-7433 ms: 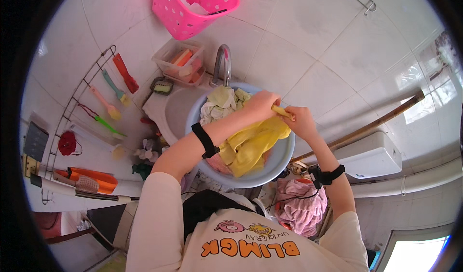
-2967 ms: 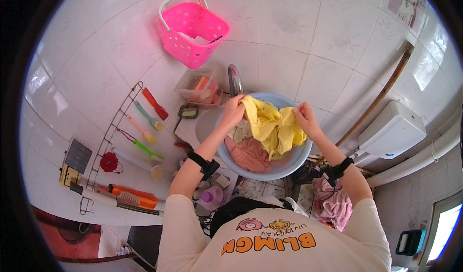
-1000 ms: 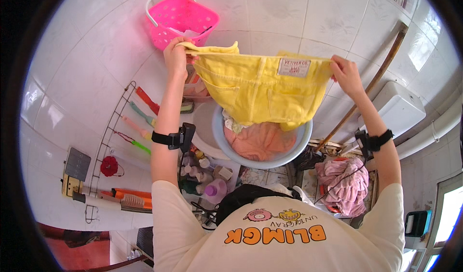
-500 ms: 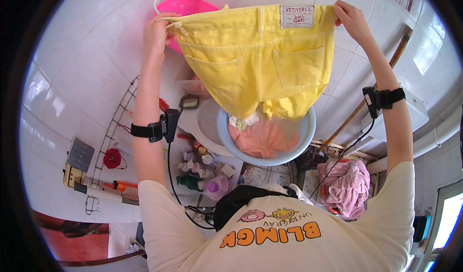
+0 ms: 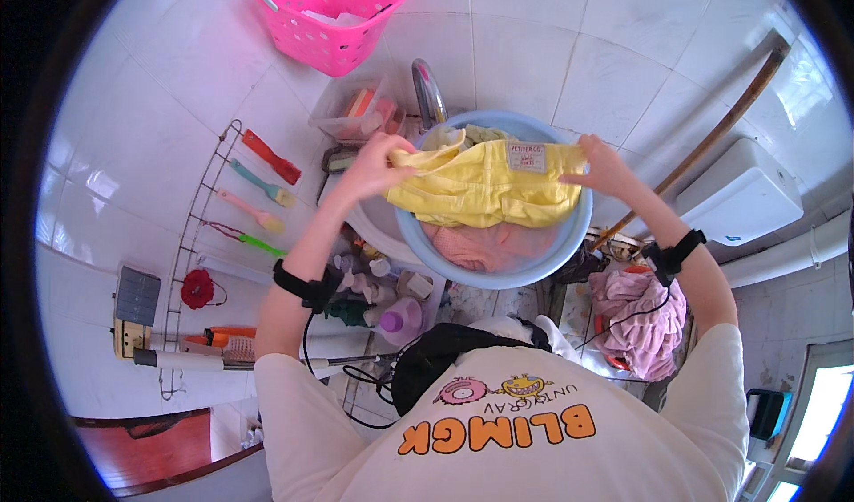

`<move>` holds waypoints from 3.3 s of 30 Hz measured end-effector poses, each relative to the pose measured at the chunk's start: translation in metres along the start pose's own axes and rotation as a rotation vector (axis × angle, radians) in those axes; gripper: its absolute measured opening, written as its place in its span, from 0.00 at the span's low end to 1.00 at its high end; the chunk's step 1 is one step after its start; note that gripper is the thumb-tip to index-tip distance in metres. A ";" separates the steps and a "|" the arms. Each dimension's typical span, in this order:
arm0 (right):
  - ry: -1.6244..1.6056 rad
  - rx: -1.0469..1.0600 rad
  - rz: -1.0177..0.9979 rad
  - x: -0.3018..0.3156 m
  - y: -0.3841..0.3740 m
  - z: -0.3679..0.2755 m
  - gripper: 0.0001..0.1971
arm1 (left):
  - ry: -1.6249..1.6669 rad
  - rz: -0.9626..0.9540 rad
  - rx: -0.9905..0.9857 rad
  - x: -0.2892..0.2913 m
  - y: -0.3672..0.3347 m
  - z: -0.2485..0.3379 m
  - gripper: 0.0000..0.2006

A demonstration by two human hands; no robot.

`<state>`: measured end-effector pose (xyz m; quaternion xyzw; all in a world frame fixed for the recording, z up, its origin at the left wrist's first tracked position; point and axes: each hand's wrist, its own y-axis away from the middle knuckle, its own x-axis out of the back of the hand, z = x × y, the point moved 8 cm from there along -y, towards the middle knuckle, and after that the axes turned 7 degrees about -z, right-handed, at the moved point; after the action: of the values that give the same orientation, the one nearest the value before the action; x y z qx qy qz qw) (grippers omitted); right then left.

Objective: The person washes clothes in a basin, scrubbing them with a bar of soap, rinsing them, and wringing them out by hand.

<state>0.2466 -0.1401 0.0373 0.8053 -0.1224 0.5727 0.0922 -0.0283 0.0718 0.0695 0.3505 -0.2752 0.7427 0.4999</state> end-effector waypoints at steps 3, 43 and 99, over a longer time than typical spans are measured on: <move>0.044 0.129 -0.075 -0.032 0.001 -0.022 0.45 | -0.449 0.005 -0.081 -0.037 -0.013 0.035 0.30; -0.138 0.153 -0.521 -0.103 -0.051 -0.001 0.29 | -0.317 -0.256 0.070 -0.074 -0.074 -0.025 0.24; 0.040 0.169 -0.769 -0.203 -0.022 -0.052 0.31 | -0.396 -0.586 -0.001 -0.209 -0.096 0.008 0.46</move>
<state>0.1427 -0.0853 -0.1375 0.7859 0.2375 0.5200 0.2358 0.1167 -0.0160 -0.0866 0.5514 -0.2550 0.4850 0.6291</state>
